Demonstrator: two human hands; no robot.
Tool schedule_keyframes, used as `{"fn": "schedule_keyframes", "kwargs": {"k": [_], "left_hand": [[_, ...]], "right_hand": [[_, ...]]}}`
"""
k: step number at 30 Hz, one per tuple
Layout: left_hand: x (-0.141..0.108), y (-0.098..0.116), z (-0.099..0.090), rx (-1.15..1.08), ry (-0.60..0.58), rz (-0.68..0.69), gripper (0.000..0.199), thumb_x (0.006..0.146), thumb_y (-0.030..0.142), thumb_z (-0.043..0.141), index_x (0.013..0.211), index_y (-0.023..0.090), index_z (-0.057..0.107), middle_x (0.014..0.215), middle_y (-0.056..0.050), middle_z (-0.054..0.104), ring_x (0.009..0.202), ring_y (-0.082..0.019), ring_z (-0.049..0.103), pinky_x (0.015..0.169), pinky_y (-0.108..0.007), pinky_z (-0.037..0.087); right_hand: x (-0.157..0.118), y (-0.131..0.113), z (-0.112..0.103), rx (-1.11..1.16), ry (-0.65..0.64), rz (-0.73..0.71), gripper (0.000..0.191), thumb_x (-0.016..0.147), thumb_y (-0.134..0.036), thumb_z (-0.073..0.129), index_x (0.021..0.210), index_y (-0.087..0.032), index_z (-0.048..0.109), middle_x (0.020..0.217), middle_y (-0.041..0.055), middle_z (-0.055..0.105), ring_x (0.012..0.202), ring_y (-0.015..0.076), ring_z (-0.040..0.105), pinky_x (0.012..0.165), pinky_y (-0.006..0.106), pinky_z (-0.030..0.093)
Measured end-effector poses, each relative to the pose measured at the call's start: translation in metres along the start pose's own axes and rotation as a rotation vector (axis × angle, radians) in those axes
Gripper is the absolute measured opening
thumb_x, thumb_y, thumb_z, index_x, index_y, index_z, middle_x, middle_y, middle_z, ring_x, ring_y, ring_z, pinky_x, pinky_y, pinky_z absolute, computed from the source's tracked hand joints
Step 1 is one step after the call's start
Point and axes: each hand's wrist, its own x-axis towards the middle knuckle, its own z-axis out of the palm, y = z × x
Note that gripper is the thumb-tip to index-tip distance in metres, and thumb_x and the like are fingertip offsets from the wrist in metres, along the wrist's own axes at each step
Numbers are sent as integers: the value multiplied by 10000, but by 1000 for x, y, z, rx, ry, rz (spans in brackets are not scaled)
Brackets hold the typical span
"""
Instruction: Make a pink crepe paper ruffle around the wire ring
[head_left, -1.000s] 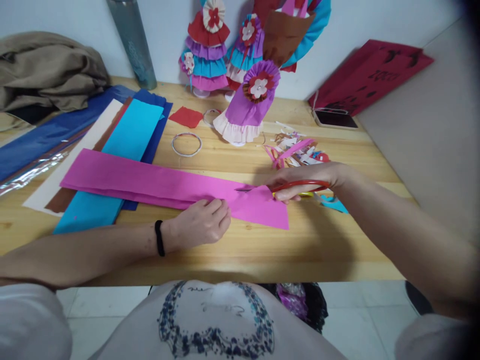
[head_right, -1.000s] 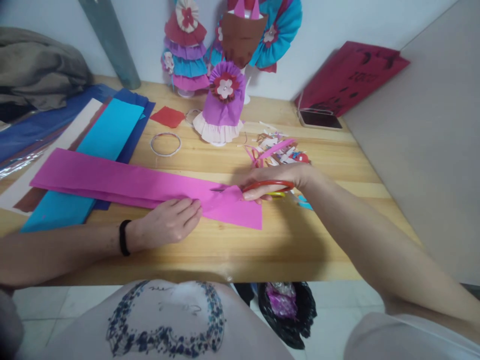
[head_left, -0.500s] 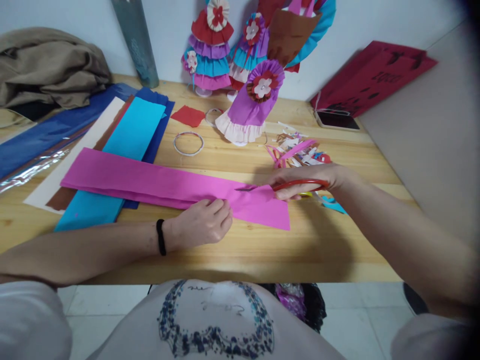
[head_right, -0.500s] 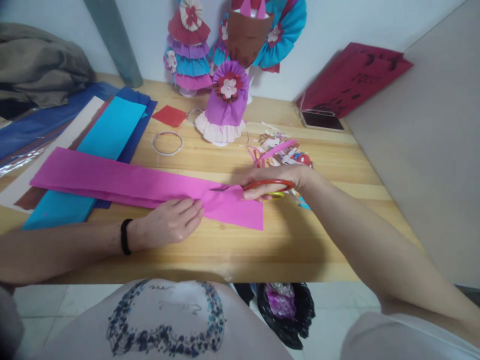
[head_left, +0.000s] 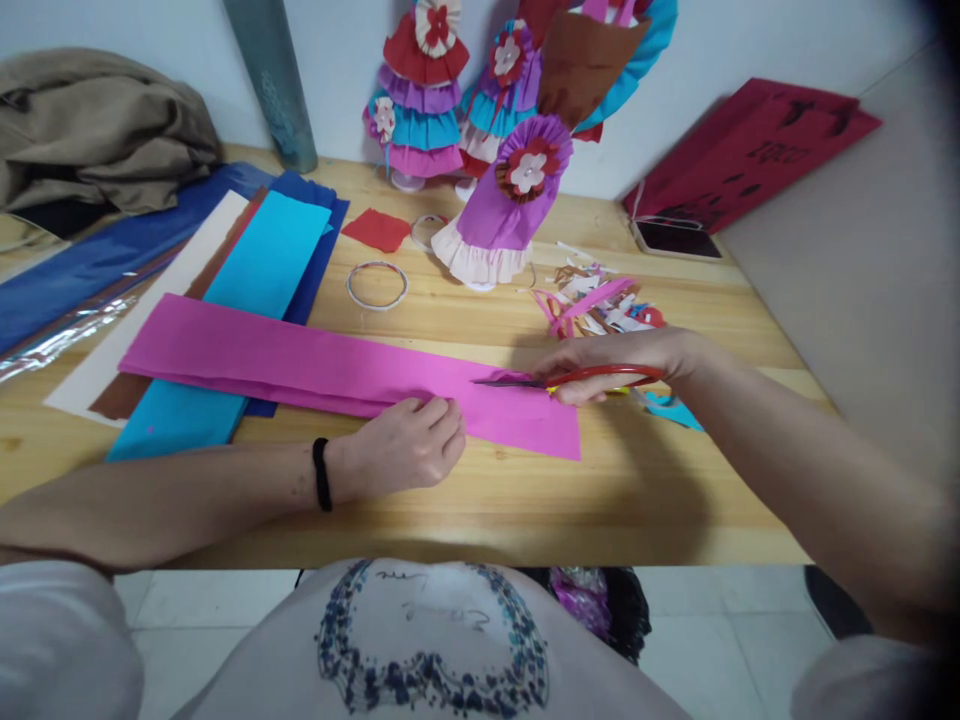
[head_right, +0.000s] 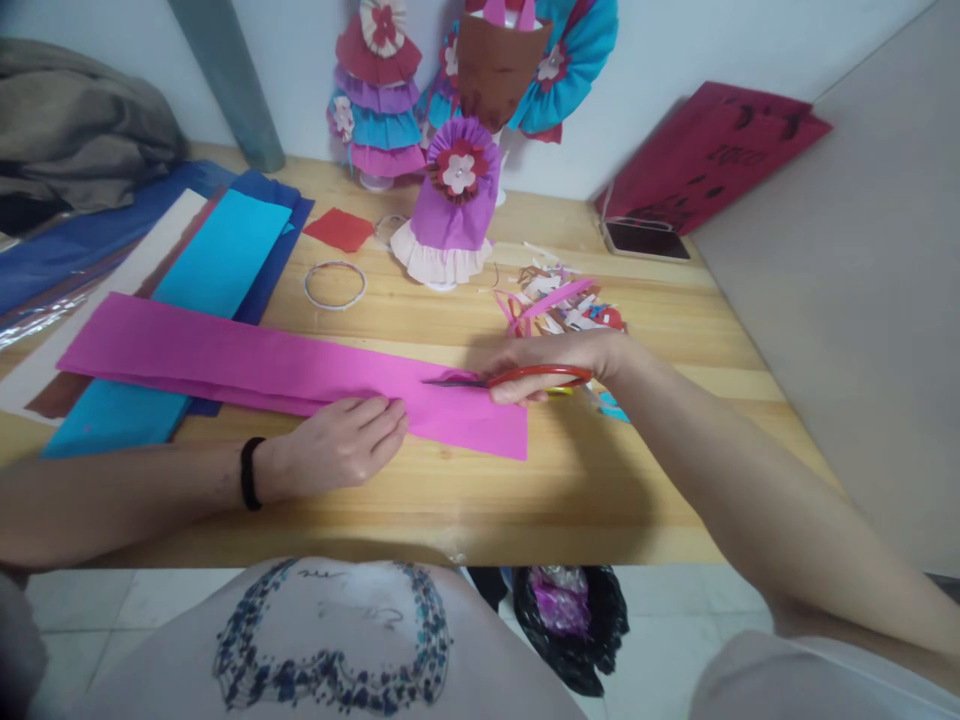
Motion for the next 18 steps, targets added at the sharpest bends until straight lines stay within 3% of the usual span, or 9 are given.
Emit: {"fn": "schedule_keyframes", "kwargs": {"k": [11,18], "left_hand": [[-1,0,0,-5,-14,7,193,928,37,497,987,37,680,1012,-192,738,798,-205,662,653,-328,527],[-1,1,0,16,-40,5,202,937,64,495,988,58,690,1038,-183,742,802,-206,658,656,-323,526]], "right_hand": [[7,-8,-4,-51,26,-93,578,880,-728,517,810,-154,523,685,-19,476,602,100,463,556,254,372],[10,-1,0,-10,70,-56,539,863,-685,583,826,-149,542,640,-35,486,547,86,454,510,230,356]]}}
